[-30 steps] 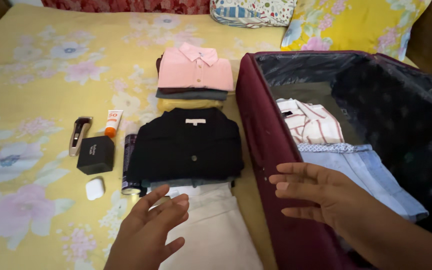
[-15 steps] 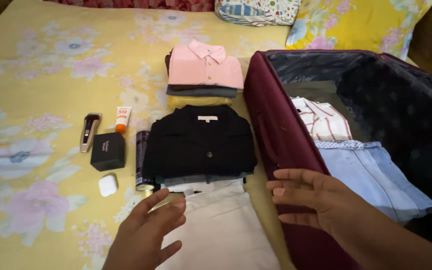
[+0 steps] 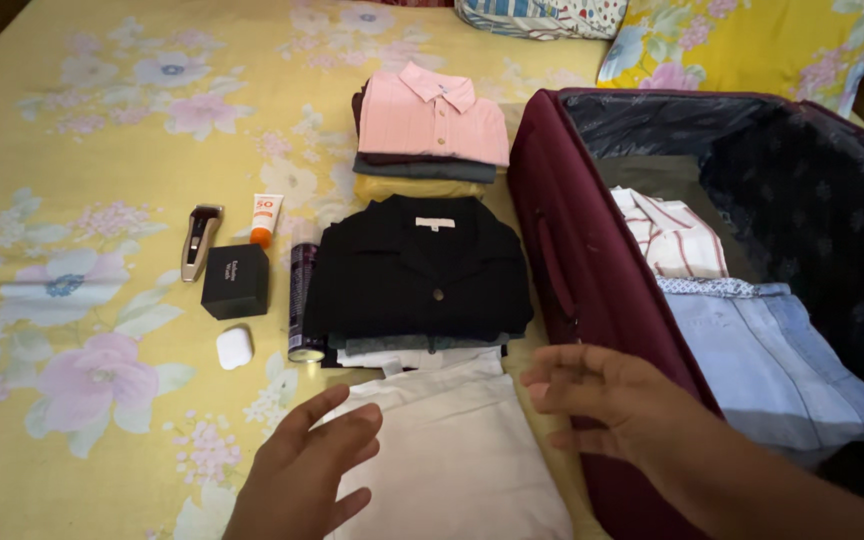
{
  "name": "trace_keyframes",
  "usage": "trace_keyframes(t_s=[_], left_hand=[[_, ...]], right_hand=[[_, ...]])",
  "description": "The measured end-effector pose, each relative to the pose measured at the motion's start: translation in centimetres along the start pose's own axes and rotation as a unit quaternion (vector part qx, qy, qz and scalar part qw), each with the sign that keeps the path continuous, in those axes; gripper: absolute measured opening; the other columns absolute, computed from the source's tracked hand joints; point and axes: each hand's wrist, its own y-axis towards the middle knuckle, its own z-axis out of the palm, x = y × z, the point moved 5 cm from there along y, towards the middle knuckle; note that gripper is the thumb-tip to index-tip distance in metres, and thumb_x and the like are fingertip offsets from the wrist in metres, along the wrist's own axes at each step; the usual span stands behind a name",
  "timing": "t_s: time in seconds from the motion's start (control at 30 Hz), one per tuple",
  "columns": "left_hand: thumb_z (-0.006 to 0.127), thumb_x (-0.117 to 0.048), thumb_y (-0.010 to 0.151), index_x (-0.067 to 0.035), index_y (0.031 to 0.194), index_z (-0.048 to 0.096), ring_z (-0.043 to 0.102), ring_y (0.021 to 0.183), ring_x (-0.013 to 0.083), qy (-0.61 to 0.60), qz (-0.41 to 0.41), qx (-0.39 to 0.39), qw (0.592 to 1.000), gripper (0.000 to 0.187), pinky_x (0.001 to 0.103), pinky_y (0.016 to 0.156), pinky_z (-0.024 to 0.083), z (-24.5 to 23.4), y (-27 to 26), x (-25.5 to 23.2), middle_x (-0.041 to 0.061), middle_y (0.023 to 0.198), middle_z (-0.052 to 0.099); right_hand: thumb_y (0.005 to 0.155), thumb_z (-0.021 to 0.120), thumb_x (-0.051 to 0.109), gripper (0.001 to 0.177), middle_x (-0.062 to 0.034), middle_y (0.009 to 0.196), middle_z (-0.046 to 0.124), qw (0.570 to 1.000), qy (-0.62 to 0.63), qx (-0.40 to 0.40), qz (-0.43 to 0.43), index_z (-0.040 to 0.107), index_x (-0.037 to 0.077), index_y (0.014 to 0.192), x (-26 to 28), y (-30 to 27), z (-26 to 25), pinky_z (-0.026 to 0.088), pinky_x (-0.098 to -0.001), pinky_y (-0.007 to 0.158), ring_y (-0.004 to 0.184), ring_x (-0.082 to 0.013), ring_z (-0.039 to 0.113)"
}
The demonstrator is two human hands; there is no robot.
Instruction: The person packs clothing items into a suitcase by picking up folded shirts, t-shirts, and trousers from a bed and placing them inside sequentially.
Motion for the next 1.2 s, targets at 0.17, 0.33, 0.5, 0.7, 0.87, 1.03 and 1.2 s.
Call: trace_keyframes(t_s=[0.17,0.33,0.5,0.7,0.87,1.03,1.2], left_hand=[[0.079,-0.035,0.082,-0.021,0.154,0.049,0.057,0.133,0.0282,-0.029,-0.015,-0.003,0.999,0.079,0.061,0.109,0.046,-0.1,1.2,0.8,0.006,0.137,0.065],[0.078,-0.032,0.082,-0.022,0.152,0.051,0.063,0.133,0.0279,-0.053,-0.036,-0.033,0.997,0.076,0.064,0.11,0.044,0.4,1.4,1.1,0.005,0.137,0.066],[0.079,-0.038,0.081,-0.023,0.148,0.051,0.064,0.131,0.0247,-0.034,-0.052,-0.051,0.997,0.073,0.061,0.112,0.047,1.4,-0.1,0.4,0.002,0.135,0.068],[0.078,-0.038,0.081,-0.026,0.149,0.05,0.064,0.134,0.0221,0.01,-0.05,-0.061,0.997,0.075,0.056,0.112,0.049,2.0,-1.4,0.2,0.002,0.136,0.066],[0.077,-0.038,0.081,-0.023,0.149,0.05,0.064,0.133,0.0235,0.021,-0.032,-0.057,0.998,0.075,0.056,0.111,0.05,2.2,-1.4,-0.4,0.002,0.136,0.066],[0.079,-0.04,0.082,-0.022,0.148,0.051,0.065,0.131,0.0232,0.014,-0.012,-0.048,0.999,0.073,0.055,0.109,0.05,2.4,-1.1,-1.6,0.003,0.134,0.067],[0.073,-0.038,0.083,-0.02,0.145,0.053,0.067,0.126,0.0218,0.016,0.009,-0.049,0.999,0.068,0.053,0.104,0.052,2.5,-0.2,-3.4,0.004,0.13,0.07]], right_hand=[[0.085,0.077,0.027,0.052,-0.0071,0.118,0.072,0.999,0.018,0.017,0.037,0.06,0.01,0.131,-1.3,1.1,-0.4,0.055,-0.0404,0.096,0.111,-0.0212,0.07],[0.083,0.078,0.027,0.057,-0.0074,0.123,0.068,0.997,-0.006,0.001,0.082,0.057,0.013,0.133,-2.5,1.9,-1.7,0.055,-0.0412,0.096,0.115,-0.0209,0.067],[0.082,0.079,0.028,0.062,-0.0097,0.126,0.065,0.998,-0.027,0.003,0.065,0.054,0.011,0.137,-2.2,1.9,-2.2,0.057,-0.0421,0.097,0.118,-0.0225,0.067],[0.083,0.077,0.031,0.063,-0.0076,0.131,0.065,0.997,-0.048,0.009,0.053,0.054,0.011,0.138,-1.7,1.4,-2.4,0.056,-0.0399,0.096,0.12,-0.0211,0.061],[0.082,0.077,0.032,0.064,-0.0094,0.129,0.064,0.997,-0.045,0.005,0.057,0.054,0.01,0.137,-1.2,0.9,-2.6,0.057,-0.0392,0.095,0.118,-0.0217,0.067],[0.084,0.077,0.031,0.064,-0.0089,0.131,0.065,0.999,-0.044,0.011,0.018,0.054,0.009,0.138,-0.5,1.1,-3.2,0.056,-0.0397,0.096,0.118,-0.0216,0.063],[0.085,0.076,0.03,0.063,-0.0077,0.133,0.064,0.999,-0.035,0.009,0.004,0.054,0.008,0.14,0.3,2.4,-4.1,0.056,-0.0412,0.097,0.119,-0.0223,0.063]])
